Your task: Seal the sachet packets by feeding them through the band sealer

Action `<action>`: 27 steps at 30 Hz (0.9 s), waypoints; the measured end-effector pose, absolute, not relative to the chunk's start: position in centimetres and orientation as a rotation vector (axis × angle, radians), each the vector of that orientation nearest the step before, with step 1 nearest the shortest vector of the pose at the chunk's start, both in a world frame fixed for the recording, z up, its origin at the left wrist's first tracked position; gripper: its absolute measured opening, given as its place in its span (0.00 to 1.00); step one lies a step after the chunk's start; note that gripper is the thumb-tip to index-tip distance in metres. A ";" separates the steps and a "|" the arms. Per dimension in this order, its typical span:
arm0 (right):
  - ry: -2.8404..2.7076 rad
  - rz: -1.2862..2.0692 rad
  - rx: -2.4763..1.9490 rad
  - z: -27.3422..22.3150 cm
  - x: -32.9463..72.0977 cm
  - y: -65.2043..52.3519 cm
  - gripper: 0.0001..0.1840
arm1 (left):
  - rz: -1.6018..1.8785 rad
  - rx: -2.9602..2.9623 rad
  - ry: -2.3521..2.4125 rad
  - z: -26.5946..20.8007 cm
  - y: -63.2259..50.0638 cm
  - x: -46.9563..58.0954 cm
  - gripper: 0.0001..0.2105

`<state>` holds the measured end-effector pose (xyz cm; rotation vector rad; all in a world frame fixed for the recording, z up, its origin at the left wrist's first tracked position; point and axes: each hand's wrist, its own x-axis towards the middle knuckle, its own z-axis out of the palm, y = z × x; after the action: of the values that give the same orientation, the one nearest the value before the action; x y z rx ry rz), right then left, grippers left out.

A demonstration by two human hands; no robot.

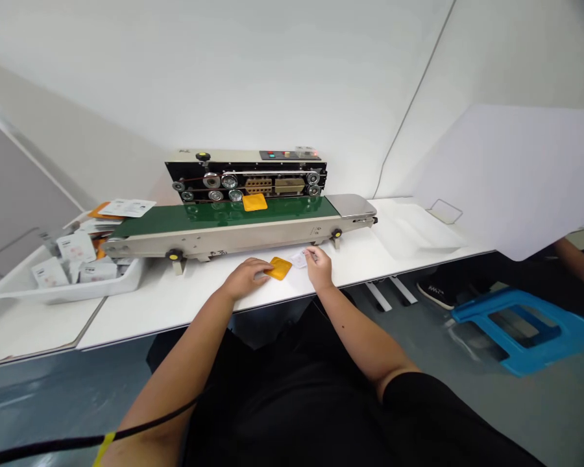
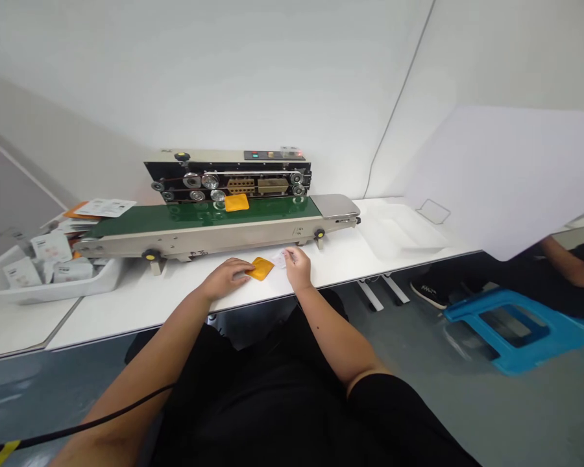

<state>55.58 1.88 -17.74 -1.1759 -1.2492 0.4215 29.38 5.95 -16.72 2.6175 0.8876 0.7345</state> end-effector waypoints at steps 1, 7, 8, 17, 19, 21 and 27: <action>-1.122 0.485 -1.166 -17.8 55.8 1.9 0.16 | 0.730 2.614 0.895 -16.7 6.0 29.4 0.17; -0.759 0.853 -1.058 -17.9 56.6 3.4 0.17 | 0.760 2.579 0.902 -16.6 5.9 29.5 0.17; -0.752 0.882 -1.027 -18.0 56.6 3.6 0.17 | 0.761 2.579 0.905 -16.5 5.9 29.5 0.16; -0.885 1.053 -0.863 -18.4 57.0 3.6 0.16 | 0.753 2.582 0.891 -16.5 6.0 29.6 0.15; -0.869 1.056 -0.849 -17.6 57.1 3.5 0.18 | 0.768 2.571 0.890 -16.6 6.0 29.5 0.15; -0.845 1.017 -0.869 -16.1 57.4 3.6 0.20 | 0.775 2.576 0.881 -16.7 6.0 29.5 0.15; -0.850 0.931 -1.062 -8.6 59.9 6.4 0.16 | 0.804 2.589 0.881 -17.0 5.9 29.3 0.13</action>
<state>59.90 6.42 -8.59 -1.0624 -0.8495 0.9309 29.28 5.85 -17.04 2.5894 0.8810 0.8044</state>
